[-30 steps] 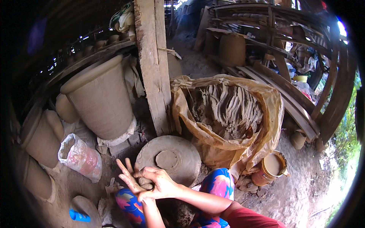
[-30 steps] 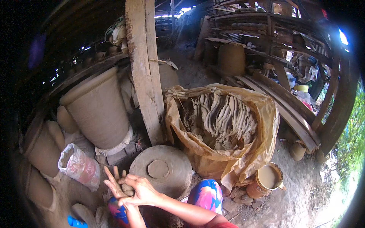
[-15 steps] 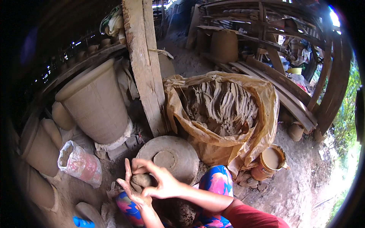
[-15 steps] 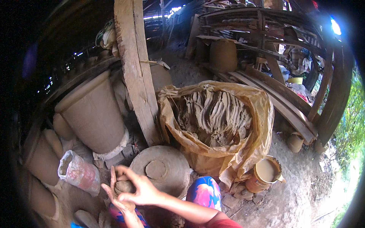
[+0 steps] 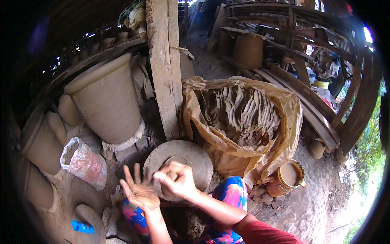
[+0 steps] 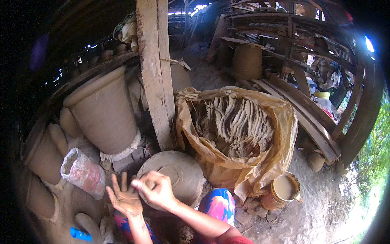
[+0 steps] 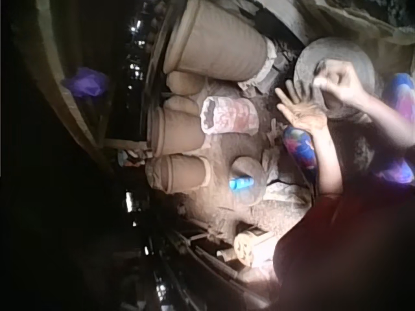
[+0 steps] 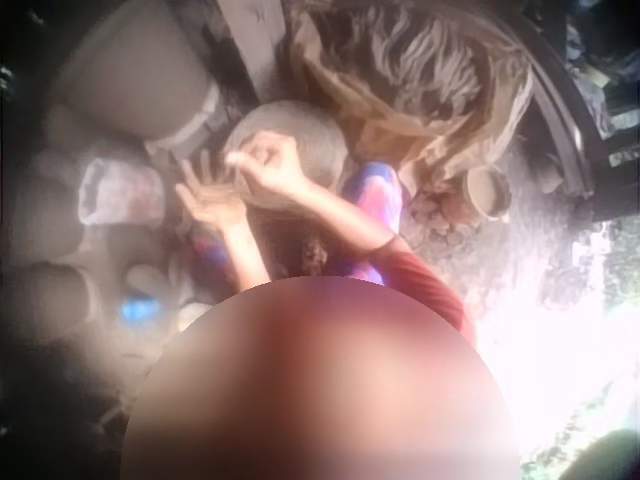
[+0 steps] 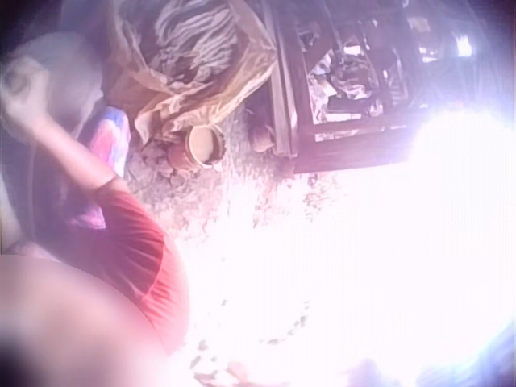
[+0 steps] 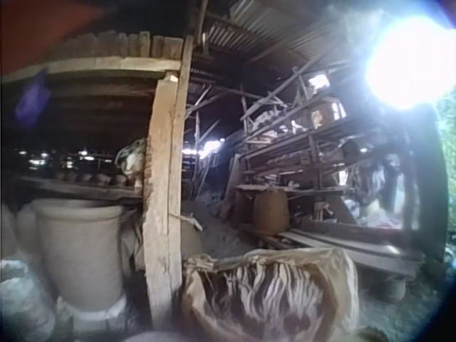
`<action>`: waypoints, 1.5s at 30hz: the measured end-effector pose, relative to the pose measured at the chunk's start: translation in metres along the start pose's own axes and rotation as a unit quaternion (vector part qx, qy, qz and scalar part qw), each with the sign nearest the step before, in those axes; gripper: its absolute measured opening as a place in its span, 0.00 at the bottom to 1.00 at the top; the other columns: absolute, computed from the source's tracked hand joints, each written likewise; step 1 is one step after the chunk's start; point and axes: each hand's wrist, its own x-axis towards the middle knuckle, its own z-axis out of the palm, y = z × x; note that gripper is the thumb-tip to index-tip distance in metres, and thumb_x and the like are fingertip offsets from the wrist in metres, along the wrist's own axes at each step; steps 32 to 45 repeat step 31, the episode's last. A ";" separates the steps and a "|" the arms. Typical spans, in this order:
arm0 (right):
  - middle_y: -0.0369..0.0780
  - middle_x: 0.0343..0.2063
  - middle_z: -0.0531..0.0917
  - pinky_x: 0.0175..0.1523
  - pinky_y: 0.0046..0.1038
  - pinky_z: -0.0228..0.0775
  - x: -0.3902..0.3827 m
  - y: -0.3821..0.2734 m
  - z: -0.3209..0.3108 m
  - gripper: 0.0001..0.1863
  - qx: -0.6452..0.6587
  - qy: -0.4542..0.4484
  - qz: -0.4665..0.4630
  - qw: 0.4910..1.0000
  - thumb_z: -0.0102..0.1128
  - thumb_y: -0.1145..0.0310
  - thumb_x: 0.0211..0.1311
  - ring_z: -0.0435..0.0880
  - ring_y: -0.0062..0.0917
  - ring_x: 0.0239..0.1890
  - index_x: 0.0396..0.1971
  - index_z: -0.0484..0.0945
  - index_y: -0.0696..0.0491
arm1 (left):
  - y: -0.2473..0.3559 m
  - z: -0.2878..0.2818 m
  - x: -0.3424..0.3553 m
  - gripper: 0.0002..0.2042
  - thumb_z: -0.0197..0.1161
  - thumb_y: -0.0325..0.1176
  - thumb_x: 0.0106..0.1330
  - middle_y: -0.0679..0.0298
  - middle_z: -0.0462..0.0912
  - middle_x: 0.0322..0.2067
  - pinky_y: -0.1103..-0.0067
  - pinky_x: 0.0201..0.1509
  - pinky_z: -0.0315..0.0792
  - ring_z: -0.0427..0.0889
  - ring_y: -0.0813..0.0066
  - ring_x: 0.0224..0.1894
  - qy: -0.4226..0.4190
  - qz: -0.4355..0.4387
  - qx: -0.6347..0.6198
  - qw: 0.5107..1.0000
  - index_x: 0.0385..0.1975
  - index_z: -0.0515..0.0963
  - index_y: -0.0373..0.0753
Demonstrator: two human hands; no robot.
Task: The person sits on the ground and shapes a lump of clay on a rotating pottery wheel. They use their hands to center and form the clay, then use a small stick to refine the shape. The person adds more clay to the piece and continues shaping it.
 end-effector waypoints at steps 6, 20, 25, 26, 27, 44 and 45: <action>0.47 0.45 0.70 0.51 0.31 0.59 -0.005 -0.014 -0.003 0.44 -0.005 -0.199 -0.046 0.979 0.59 0.44 0.43 0.70 0.32 0.46 0.54 0.56 0.60 | 0.001 0.001 -0.004 0.34 0.28 0.61 0.60 0.48 0.55 0.57 0.66 0.62 0.45 0.56 0.58 0.58 -0.128 -0.039 0.136 0.982 0.59 0.50 0.41; 0.39 0.18 0.78 0.33 0.24 0.68 0.001 0.006 -0.001 0.05 0.017 -0.146 -0.015 0.989 0.62 0.71 0.45 0.77 0.22 0.25 0.18 0.78 0.56 | -0.002 0.003 -0.003 0.32 0.35 0.60 0.59 0.53 0.55 0.57 0.64 0.48 0.65 0.68 0.55 0.48 -0.061 0.011 -0.044 0.997 0.60 0.48 0.48; 0.37 0.21 0.78 0.33 0.19 0.65 0.000 0.001 0.004 0.12 0.058 0.042 0.092 0.993 0.62 0.66 0.47 0.74 0.16 0.26 0.25 0.75 0.59 | -0.014 0.001 -0.004 0.31 0.35 0.57 0.61 0.56 0.51 0.59 0.68 0.62 0.42 0.53 0.60 0.59 0.026 0.082 0.286 0.954 0.59 0.51 0.43; 0.39 0.30 0.77 0.39 0.20 0.65 -0.007 -0.002 0.009 0.24 0.030 -0.033 0.160 0.986 0.67 0.62 0.42 0.74 0.19 0.31 0.38 0.71 0.59 | -0.023 0.004 -0.007 0.31 0.34 0.57 0.61 0.56 0.52 0.59 0.70 0.62 0.44 0.54 0.63 0.59 -0.002 0.084 0.306 0.948 0.59 0.51 0.42; 0.41 0.34 0.75 0.43 0.22 0.64 -0.010 -0.005 0.008 0.30 -0.009 -0.084 0.014 0.996 0.68 0.60 0.39 0.74 0.22 0.35 0.42 0.68 0.59 | -0.020 0.002 -0.006 0.33 0.33 0.58 0.61 0.57 0.56 0.57 0.71 0.61 0.45 0.57 0.65 0.57 -0.038 0.028 0.168 0.985 0.59 0.50 0.40; 0.44 0.49 0.67 0.55 0.34 0.57 0.009 -0.006 -0.010 0.51 0.010 -0.216 -0.021 0.976 0.64 0.42 0.36 0.70 0.32 0.49 0.56 0.52 0.57 | -0.003 -0.002 -0.007 0.34 0.31 0.60 0.61 0.57 0.60 0.55 0.72 0.61 0.46 0.62 0.67 0.55 -0.176 -0.045 0.029 0.983 0.59 0.49 0.39; 0.44 0.49 0.67 0.55 0.34 0.57 0.009 -0.006 -0.010 0.51 0.010 -0.216 -0.021 0.976 0.64 0.42 0.36 0.70 0.32 0.49 0.56 0.52 0.57 | -0.003 -0.002 -0.007 0.34 0.31 0.60 0.61 0.57 0.60 0.55 0.72 0.61 0.46 0.62 0.67 0.55 -0.176 -0.045 0.029 0.983 0.59 0.49 0.39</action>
